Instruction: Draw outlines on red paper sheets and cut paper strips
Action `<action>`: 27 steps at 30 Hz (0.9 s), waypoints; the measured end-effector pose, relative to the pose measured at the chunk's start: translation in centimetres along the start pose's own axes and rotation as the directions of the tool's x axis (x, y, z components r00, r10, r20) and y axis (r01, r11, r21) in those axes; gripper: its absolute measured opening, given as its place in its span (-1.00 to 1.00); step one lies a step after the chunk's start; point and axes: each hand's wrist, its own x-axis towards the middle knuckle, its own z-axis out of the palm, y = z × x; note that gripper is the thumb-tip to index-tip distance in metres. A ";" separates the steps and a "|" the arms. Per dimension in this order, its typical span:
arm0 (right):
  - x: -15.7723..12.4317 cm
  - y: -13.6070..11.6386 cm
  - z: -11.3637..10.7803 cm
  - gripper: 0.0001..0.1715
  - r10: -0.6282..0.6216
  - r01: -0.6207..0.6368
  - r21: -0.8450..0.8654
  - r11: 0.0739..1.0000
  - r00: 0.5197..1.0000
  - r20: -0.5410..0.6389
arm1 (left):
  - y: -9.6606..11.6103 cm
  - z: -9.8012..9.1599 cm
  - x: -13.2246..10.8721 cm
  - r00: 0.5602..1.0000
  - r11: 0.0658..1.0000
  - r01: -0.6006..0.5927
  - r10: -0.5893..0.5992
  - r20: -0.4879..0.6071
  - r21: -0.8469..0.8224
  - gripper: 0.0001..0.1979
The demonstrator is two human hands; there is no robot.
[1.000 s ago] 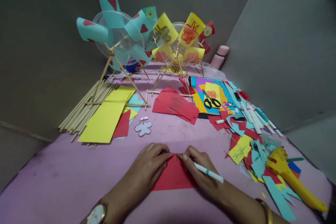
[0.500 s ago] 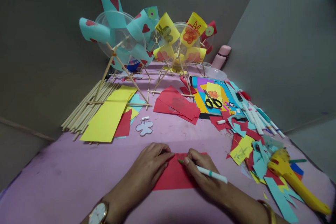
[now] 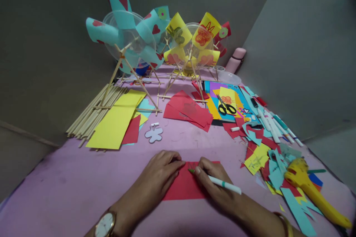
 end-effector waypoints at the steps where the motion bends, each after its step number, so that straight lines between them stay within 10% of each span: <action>1: 0.0 0.0 0.0 -0.65 0.003 -0.003 -0.002 1.000 1.000 0.000 | 0.0 0.0 0.0 1.000 1.000 0.001 -0.001 0.000 -0.001 -0.75; 27: -0.1 -0.5 0.2 -0.63 0.012 -0.011 0.011 1.000 1.000 -0.024 | -0.1 0.2 -0.1 1.000 1.000 -0.001 0.001 -0.020 -0.005 -0.76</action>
